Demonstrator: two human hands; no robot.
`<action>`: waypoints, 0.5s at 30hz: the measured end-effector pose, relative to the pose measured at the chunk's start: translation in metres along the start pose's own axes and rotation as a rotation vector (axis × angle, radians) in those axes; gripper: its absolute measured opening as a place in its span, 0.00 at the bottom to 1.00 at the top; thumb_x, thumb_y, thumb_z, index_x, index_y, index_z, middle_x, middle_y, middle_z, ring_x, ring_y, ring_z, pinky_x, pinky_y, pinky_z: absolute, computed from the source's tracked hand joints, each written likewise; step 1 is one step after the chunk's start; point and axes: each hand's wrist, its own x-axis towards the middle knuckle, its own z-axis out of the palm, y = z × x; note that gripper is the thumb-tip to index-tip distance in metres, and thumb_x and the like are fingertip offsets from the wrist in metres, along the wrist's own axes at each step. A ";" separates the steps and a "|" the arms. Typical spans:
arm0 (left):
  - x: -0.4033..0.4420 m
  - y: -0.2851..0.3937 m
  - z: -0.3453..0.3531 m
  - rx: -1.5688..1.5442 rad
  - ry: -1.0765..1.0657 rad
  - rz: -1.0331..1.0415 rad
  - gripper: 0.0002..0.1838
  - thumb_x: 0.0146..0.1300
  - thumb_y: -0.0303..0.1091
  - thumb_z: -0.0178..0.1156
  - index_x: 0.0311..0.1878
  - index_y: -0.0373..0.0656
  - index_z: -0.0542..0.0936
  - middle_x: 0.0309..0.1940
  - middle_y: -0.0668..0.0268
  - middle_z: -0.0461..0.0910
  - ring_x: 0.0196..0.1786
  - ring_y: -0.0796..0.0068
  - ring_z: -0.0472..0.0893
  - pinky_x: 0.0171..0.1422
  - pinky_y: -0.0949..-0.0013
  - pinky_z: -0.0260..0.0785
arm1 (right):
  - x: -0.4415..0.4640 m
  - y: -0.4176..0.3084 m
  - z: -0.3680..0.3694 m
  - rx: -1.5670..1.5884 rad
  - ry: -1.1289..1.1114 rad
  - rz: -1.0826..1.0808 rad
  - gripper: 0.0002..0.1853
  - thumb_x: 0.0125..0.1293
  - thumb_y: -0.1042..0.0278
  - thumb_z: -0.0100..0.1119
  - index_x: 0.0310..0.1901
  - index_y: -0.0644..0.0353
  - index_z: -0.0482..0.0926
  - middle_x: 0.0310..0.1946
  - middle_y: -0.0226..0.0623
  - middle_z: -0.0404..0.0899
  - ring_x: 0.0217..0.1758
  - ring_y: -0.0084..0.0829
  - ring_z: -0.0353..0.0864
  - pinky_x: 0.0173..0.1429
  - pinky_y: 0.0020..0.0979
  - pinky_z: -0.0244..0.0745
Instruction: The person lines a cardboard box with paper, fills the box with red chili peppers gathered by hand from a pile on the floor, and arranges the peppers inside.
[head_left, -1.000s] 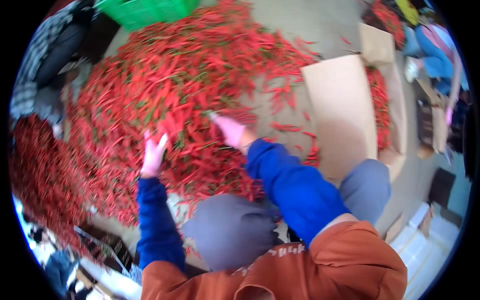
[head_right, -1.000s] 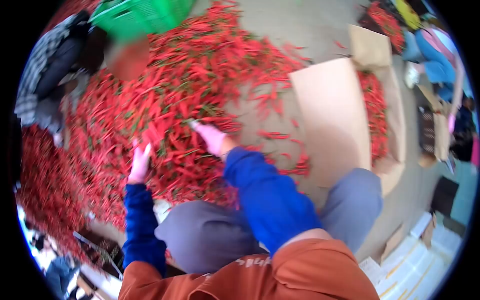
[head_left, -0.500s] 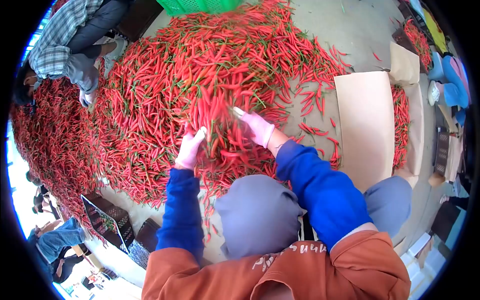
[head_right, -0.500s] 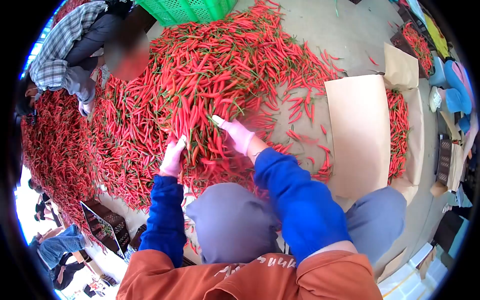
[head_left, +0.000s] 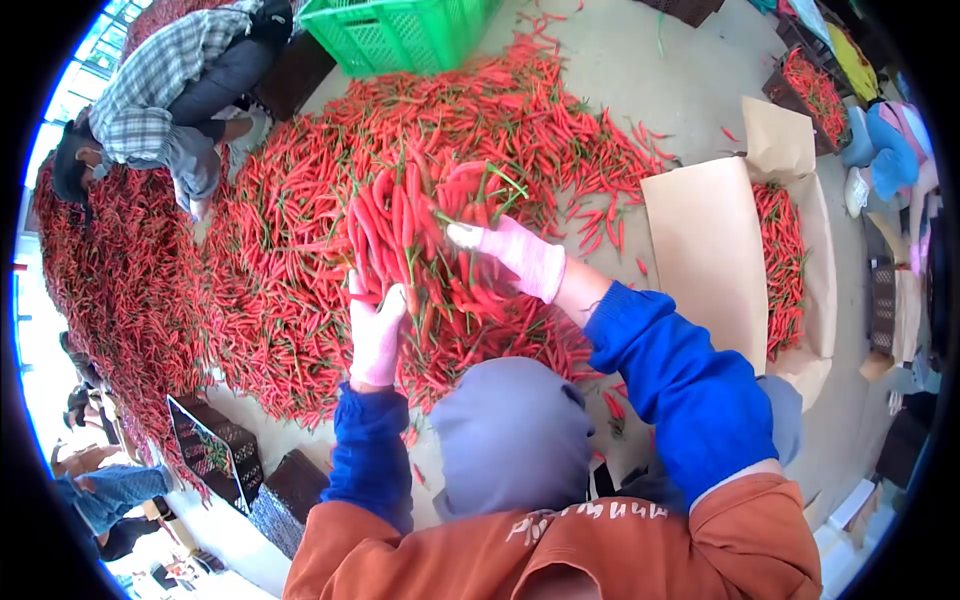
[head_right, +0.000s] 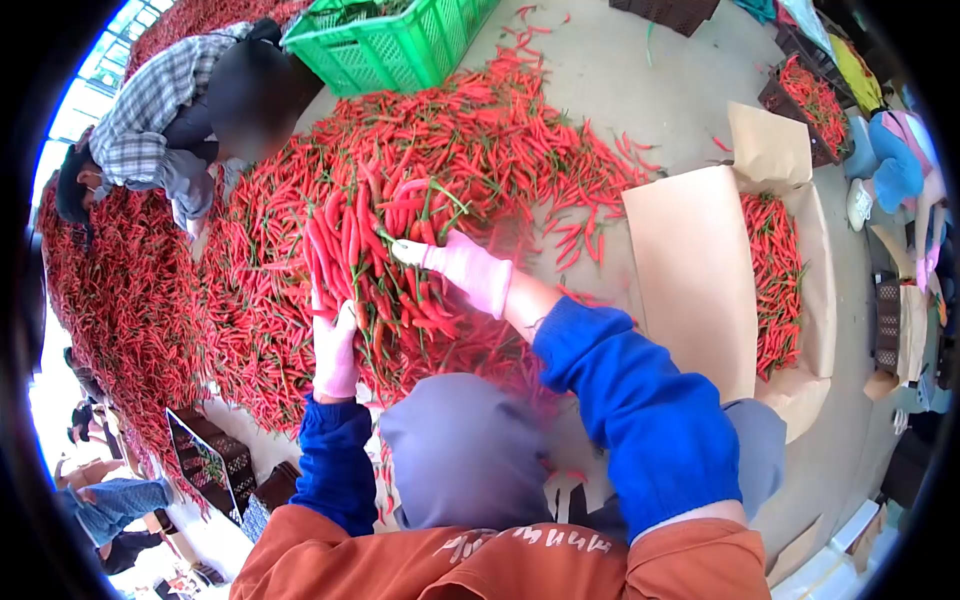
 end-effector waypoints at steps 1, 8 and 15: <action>-0.007 0.012 0.007 0.005 -0.050 0.026 0.27 0.62 0.26 0.58 0.63 0.45 0.63 0.40 0.72 0.76 0.28 0.89 0.70 0.27 0.83 0.60 | -0.004 -0.005 0.003 0.009 -0.024 -0.056 0.25 0.66 0.60 0.59 0.63 0.54 0.68 0.55 0.28 0.75 0.58 0.22 0.73 0.58 0.27 0.70; -0.025 0.066 0.084 0.085 -0.155 0.295 0.35 0.61 0.29 0.62 0.70 0.40 0.58 0.57 0.65 0.72 0.45 0.80 0.75 0.48 0.76 0.69 | -0.084 -0.111 0.026 -0.101 0.027 -0.089 0.23 0.65 0.61 0.60 0.60 0.57 0.71 0.51 0.31 0.78 0.53 0.26 0.77 0.57 0.33 0.73; -0.038 0.083 0.214 0.202 -0.455 0.314 0.26 0.65 0.41 0.58 0.63 0.45 0.65 0.27 0.79 0.72 0.21 0.93 0.64 0.22 0.85 0.54 | -0.201 -0.162 -0.034 -0.031 0.237 -0.436 0.22 0.64 0.61 0.62 0.58 0.56 0.73 0.47 0.31 0.80 0.48 0.23 0.78 0.52 0.29 0.75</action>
